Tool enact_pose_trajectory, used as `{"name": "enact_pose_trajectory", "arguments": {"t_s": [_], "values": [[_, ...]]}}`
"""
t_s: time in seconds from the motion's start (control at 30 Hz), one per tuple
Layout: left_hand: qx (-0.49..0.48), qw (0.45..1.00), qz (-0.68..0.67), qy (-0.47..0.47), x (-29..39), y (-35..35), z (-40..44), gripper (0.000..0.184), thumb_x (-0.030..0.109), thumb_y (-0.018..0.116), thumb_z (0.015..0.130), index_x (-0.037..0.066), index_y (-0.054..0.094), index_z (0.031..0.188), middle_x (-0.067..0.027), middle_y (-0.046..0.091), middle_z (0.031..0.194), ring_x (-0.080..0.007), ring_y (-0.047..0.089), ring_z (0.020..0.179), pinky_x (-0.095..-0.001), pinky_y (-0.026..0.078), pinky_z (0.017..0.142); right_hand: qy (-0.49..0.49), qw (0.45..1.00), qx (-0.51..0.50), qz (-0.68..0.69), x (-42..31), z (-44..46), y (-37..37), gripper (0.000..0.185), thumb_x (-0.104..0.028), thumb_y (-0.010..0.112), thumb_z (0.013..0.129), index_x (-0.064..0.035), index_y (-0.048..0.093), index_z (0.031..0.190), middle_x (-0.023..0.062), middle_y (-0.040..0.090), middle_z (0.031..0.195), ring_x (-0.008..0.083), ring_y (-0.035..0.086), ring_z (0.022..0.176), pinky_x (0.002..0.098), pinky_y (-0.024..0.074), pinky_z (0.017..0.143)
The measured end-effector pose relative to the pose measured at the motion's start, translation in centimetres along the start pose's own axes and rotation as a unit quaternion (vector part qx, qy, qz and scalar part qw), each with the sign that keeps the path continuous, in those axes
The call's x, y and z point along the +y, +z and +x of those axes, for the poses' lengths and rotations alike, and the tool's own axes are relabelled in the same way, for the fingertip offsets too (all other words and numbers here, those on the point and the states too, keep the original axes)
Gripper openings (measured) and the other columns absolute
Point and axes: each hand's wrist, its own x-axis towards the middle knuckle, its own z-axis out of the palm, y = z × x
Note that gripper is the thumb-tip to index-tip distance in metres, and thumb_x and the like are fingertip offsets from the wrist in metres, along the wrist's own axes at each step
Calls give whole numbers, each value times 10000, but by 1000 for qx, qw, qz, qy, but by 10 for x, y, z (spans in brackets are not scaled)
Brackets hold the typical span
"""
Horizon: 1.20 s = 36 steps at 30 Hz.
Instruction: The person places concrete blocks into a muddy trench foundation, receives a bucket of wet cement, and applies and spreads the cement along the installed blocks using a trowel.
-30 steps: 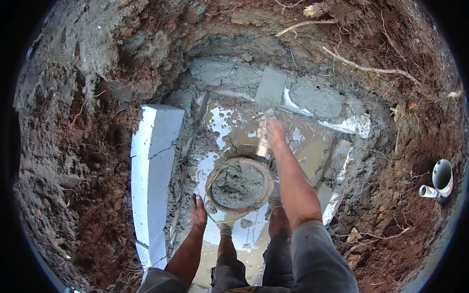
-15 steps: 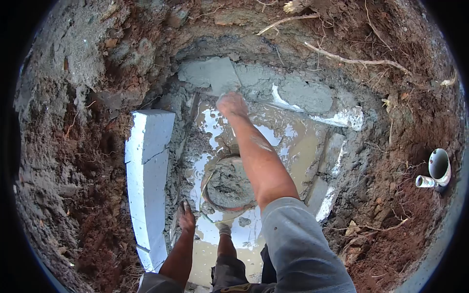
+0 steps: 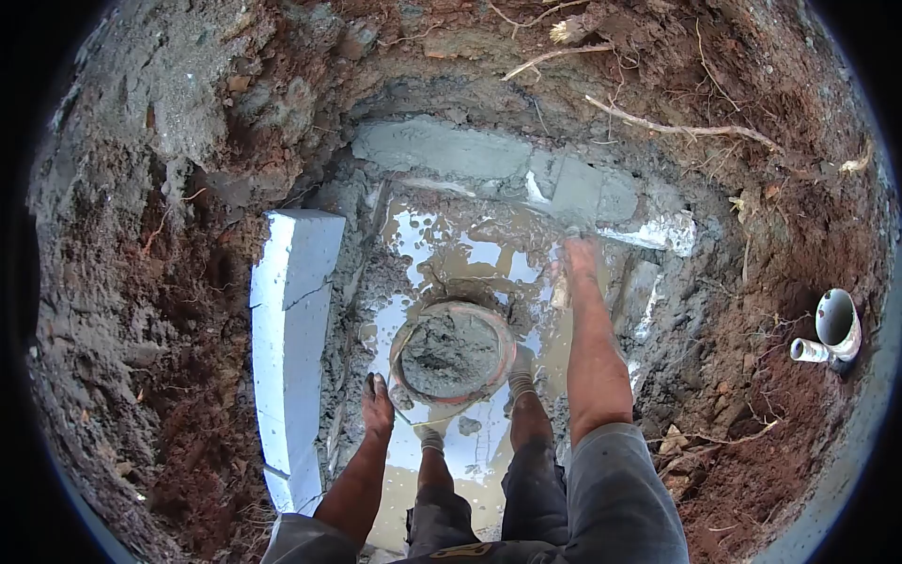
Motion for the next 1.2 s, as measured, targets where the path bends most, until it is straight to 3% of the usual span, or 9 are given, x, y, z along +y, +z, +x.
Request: {"name": "enact_pose_trajectory", "arguments": {"t_s": [0.03, 0.3, 0.4, 0.47, 0.53, 0.63, 0.83, 1.1, 1.2], "values": [[4, 1000, 8, -8, -2, -6, 0, 618, 452, 412, 933, -33, 396, 1316, -267, 441, 1302, -394, 428, 1206, -400, 344, 1004, 44, 981, -30, 186, -7, -13, -6, 319, -299, 597, 771, -6, 556, 891, 138, 596, 727, 274, 590, 554, 389, 504, 481], [32, 996, 87, -6, -30, -38, 0, 638, 469, 414, 930, -68, 431, 1274, -267, 472, 1268, -381, 444, 1185, -388, 334, 1006, 104, 917, -56, 381, -64, -42, 118, 155, -180, 596, 806, -39, 535, 828, 85, 545, 639, 210, 506, 407, 347, 430, 337], [39, 998, 47, -2, -26, -38, -4, 633, 463, 412, 932, -72, 435, 1268, -272, 475, 1259, -384, 452, 1170, -390, 336, 1001, 99, 953, -139, 250, -102, -63, 168, 154, -160, 600, 808, -22, 540, 842, 98, 553, 651, 208, 539, 436, 341, 430, 336], [8, 999, 47, -12, -19, -33, -3, 658, 483, 396, 931, -60, 395, 1302, -263, 420, 1318, -382, 405, 1220, -394, 320, 1020, -85, 976, -132, -149, -85, -52, 191, 358, -301, 535, 843, 44, 592, 917, 249, 626, 798, 389, 632, 715, 431, 520, 658], [-32, 999, -3, -8, -40, -19, 8, 678, 475, 414, 930, -73, 348, 1325, -267, 378, 1353, -374, 394, 1236, -394, 318, 1024, -156, 951, -79, -256, -85, -94, 163, 419, -365, 502, 849, 23, 600, 975, 277, 612, 892, 433, 594, 854, 455, 465, 828], [-68, 997, 1, 20, -1, -8, -4, 660, 424, 458, 927, -73, 320, 1339, -278, 381, 1346, -364, 393, 1241, -386, 320, 1023, -172, 917, -107, -343, -72, -175, 90, 363, -340, 518, 840, -32, 584, 1020, 232, 624, 929, 425, 592, 860, 481, 461, 808], [-104, 984, 31, 142, -44, 23, 31, 719, 271, 631, 854, -77, 262, 1364, -229, 429, 1309, -273, 430, 1197, -329, 338, 996, -8, 699, -237, -674, 29, -259, 5, 443, -318, 504, 835, -40, 528, 1179, 156, 611, 1100, 266, 598, 1027, 414, 449, 897], [-171, 982, 22, -80, -29, 29, 50, 732, 518, 440, 904, 16, 258, 1405, -272, 445, 1300, -355, 464, 1186, -370, 351, 992, -4, 710, -297, -639, 120, -244, 81, 298, -210, 515, 812, -37, 654, 1011, 181, 650, 1002, 297, 634, 962, 406, 510, 815], [-115, 992, 26, 42, -71, 49, 68, 746, 614, 341, 894, 68, 302, 1402, -250, 506, 1244, -350, 497, 1148, -376, 368, 965, 69, 744, -310, -587, 119, -270, 92, 295, -208, 545, 786, -14, 661, 975, 208, 642, 1003, 318, 626, 976, 409, 504, 835]]}}
